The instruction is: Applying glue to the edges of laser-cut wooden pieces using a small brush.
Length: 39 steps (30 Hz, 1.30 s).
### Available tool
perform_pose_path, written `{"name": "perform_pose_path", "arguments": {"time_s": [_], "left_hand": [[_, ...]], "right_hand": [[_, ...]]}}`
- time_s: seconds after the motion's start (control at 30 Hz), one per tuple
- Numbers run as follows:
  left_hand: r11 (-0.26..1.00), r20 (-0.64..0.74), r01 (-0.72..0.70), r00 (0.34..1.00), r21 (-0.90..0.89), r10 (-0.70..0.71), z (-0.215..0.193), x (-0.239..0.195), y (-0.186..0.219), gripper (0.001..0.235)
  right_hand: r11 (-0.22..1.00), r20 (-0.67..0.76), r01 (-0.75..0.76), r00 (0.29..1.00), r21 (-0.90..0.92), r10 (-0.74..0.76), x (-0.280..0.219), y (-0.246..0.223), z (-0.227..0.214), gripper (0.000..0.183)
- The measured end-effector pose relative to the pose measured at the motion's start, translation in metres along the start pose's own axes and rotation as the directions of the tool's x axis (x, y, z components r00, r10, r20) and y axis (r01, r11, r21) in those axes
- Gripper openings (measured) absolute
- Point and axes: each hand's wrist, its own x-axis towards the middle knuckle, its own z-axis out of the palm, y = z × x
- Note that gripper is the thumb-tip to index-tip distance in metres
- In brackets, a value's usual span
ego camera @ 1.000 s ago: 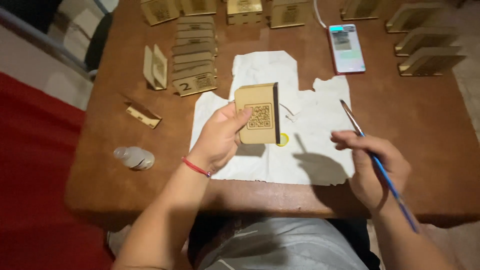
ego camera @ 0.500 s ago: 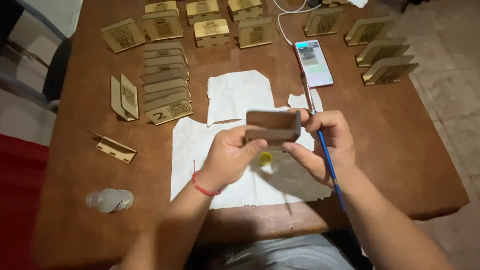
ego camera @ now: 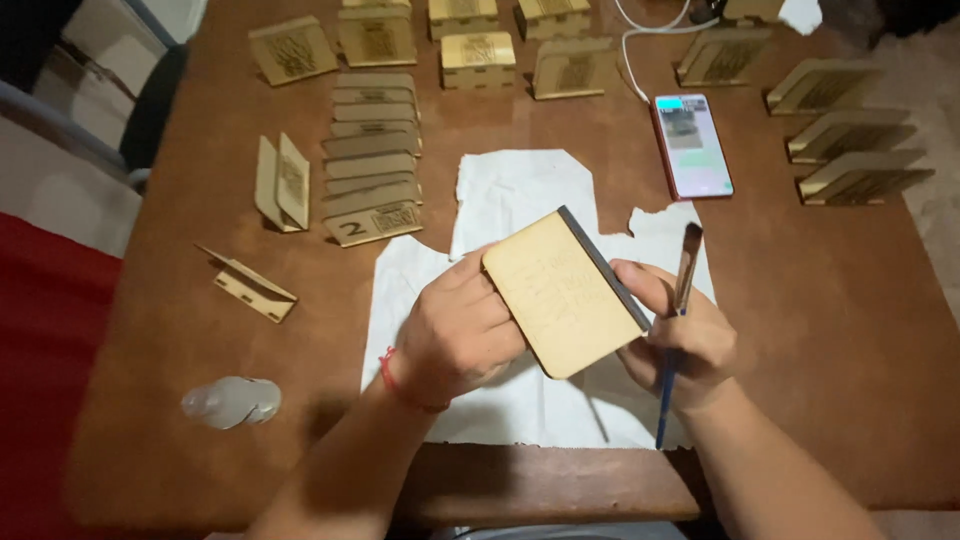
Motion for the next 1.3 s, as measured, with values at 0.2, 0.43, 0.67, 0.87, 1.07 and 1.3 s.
{"name": "perform_pose_path", "arguments": {"time_s": [0.2,0.43,0.67,0.87,1.07,1.3], "left_hand": [[0.916,0.139,0.355,0.933,-0.186,-0.333,0.038,-0.037,0.025,0.029],[0.131,0.379,0.817,0.394,-0.561,-0.837,0.03,-0.013,0.042,0.034],[0.104,0.341,0.691,0.475,-0.715,-0.811,0.04,-0.023,0.03,0.035],[-0.03,0.314,0.673,0.304,-0.739,-0.899,0.042,-0.039,0.006,0.037],[0.349,0.032,0.73,0.451,-0.588,-0.892,0.043,-0.047,-0.005,0.035],[0.388,0.033,0.674,0.522,-0.629,-0.852,0.053,-0.048,0.006,0.033]], "right_hand": [[0.99,0.044,-0.14,0.989,0.021,0.139,0.012,-0.017,-0.01,0.032],[0.993,-0.02,-0.118,0.993,0.0,0.118,0.018,-0.02,0.005,0.033],[0.943,-0.114,-0.332,0.938,-0.009,0.328,0.008,-0.017,0.017,0.029],[0.904,-0.048,-0.409,0.907,0.126,0.418,0.01,-0.011,-0.039,0.012],[0.882,0.196,-0.408,0.869,-0.236,0.455,0.026,-0.041,-0.047,0.022],[0.875,0.026,-0.455,0.885,-0.165,0.465,-0.028,-0.04,-0.021,0.021]]}}
